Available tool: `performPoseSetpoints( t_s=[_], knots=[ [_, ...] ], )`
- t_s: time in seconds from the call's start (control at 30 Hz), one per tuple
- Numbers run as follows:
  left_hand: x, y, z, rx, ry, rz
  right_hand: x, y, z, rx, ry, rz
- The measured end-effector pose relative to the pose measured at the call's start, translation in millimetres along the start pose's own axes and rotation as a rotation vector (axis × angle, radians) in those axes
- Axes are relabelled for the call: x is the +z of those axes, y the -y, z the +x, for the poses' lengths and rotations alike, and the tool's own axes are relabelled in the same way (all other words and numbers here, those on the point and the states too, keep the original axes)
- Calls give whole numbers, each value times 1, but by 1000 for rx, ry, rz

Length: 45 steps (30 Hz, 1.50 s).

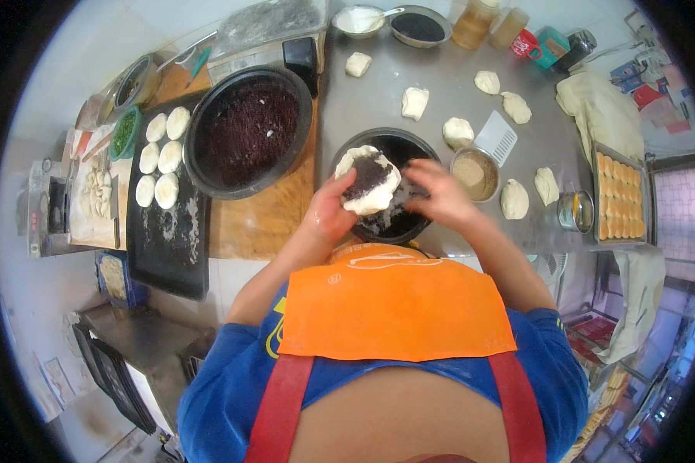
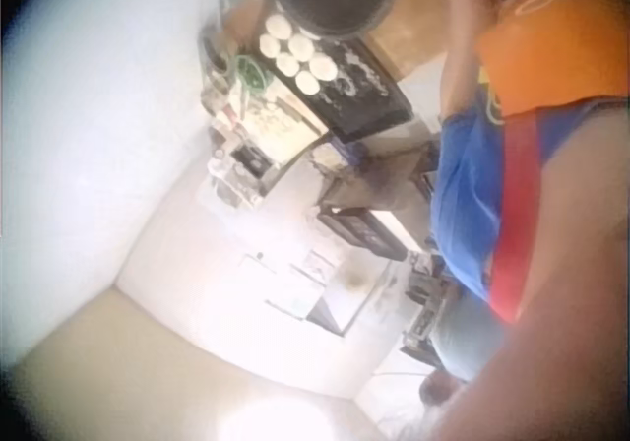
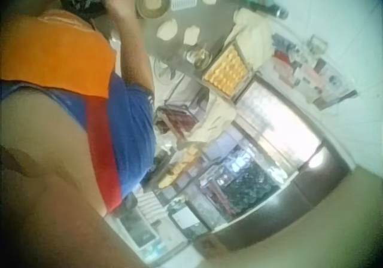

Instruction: The person prepares filled buns by flattening dough pieces, filling them with a dark paste, and sealing them into round shapes. The person places the finished buns onto a tray and briefly weighs a packaged item on a digital scale.

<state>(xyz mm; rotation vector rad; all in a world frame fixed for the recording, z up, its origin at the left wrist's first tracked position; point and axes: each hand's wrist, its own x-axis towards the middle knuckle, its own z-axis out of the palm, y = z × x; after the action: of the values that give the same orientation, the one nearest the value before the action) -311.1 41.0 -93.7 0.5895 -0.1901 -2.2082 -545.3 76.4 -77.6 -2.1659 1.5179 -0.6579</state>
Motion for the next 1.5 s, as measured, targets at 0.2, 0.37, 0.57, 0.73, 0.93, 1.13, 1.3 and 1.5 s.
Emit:
performPoseSetpoints(
  t_s=[0.2,0.37,0.57,0.73,0.93,1.13,1.3,1.5],
  knots=[
    [3,3,2,81,-8,110,20,33,18,267,-33,1129],
    [11,-7,-9,62,-156,491,-7,42,36,-358,-139,162],
    [16,-11,2,104,-134,887,-7,29,52,282,158,802],
    [-18,-14,34,35,-323,197,50,70,16,38,-360,412],
    [25,-16,10,31,-255,232,16,44,34,-602,-90,-119],
    [55,-37,-7,-46,-32,925,-25,54,68,-50,-123,368],
    [21,-55,-24,220,150,820,-11,60,63,358,-68,1191],
    [5,-27,-37,488,-9,519,22,125,57,-201,-423,240]
  ],
)
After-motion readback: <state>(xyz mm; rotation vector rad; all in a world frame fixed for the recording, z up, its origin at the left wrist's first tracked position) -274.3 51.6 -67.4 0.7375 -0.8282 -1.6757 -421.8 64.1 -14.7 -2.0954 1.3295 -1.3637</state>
